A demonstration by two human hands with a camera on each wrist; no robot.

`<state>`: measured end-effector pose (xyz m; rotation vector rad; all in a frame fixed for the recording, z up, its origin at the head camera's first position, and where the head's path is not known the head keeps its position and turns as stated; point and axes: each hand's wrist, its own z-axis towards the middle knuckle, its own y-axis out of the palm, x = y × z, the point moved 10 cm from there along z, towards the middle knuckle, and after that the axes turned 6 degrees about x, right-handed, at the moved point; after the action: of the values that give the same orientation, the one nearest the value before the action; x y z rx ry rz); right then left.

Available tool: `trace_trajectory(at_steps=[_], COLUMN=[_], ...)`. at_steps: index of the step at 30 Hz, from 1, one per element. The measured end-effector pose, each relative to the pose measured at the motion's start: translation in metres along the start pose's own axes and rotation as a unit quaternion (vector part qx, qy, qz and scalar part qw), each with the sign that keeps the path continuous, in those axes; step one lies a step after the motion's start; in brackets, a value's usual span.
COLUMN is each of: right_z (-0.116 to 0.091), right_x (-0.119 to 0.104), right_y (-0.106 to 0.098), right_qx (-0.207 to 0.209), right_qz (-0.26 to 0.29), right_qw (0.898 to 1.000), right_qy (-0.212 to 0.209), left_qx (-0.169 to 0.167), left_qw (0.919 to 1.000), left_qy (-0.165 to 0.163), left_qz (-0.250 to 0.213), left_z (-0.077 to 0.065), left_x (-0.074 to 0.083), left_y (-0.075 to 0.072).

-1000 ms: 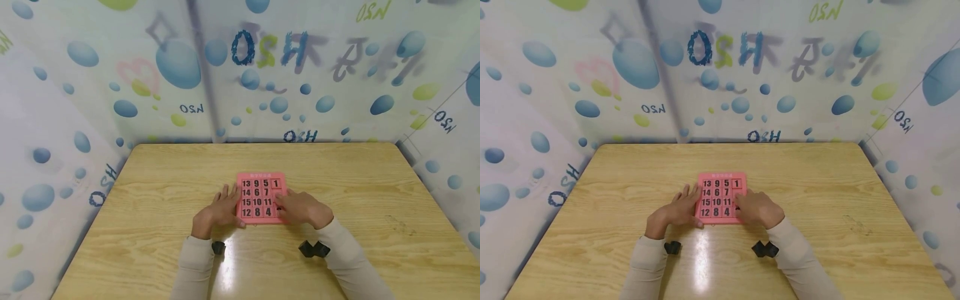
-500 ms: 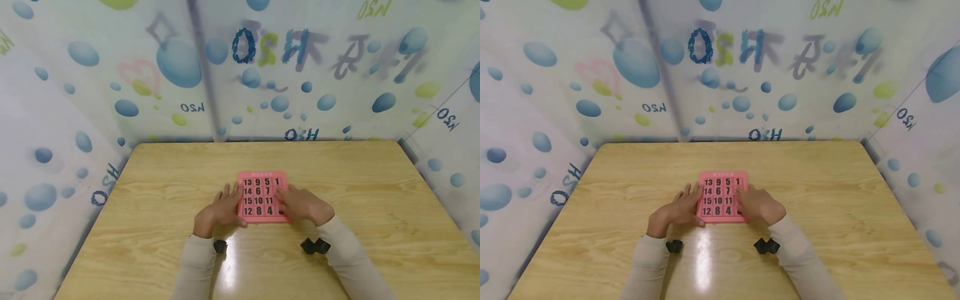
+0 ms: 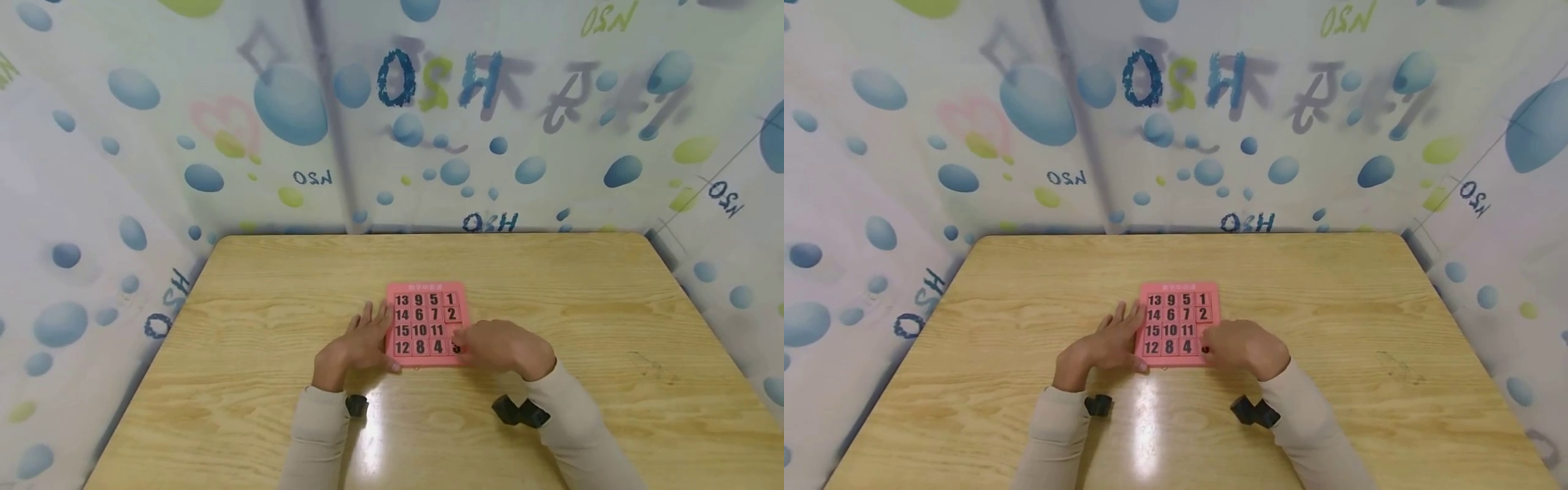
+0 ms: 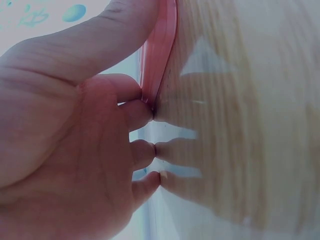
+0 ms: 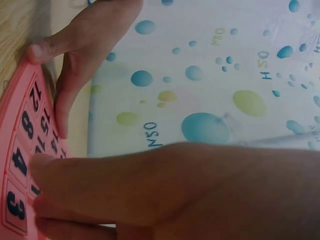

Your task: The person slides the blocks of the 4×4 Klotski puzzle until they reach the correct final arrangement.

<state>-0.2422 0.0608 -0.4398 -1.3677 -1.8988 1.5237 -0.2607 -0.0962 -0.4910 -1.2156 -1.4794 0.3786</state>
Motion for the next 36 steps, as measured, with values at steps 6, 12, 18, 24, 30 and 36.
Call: trace_trajectory(at_steps=[6,12,18,24,30,36], right_z=[-0.014,-0.021,-0.021,-0.017,-0.01,-0.006], right_x=[-0.006,-0.008,-0.014,-0.014,-0.01,-0.004], right_y=[-0.008,-0.002,0.008,0.009,0.007,0.005], right_qx=[0.006,0.017,0.026,0.033,0.059,0.071], right_qz=[-0.027,-0.095,-0.151,-0.143,-0.09,-0.068], right_qw=[0.999,0.994,0.987,0.989,0.994,0.995], right_qy=[-0.026,-0.05,-0.039,-0.014,-0.005,-0.007], left_qx=[0.002,0.0,-0.005,-0.006,-0.007,-0.01], left_qw=[0.9999,0.9998,0.9999,0.9999,0.9999,0.9999], left_qy=[0.016,0.019,0.008,0.007,0.008,0.006], left_qz=[-0.002,0.0,0.004,0.008,0.002,0.002], left_z=[0.004,0.01,0.004,0.002,0.0,0.001], left_x=[0.01,0.016,0.008,0.003,0.002,0.003], left_y=[-0.003,-0.005,-0.002,0.0,0.0,0.0])
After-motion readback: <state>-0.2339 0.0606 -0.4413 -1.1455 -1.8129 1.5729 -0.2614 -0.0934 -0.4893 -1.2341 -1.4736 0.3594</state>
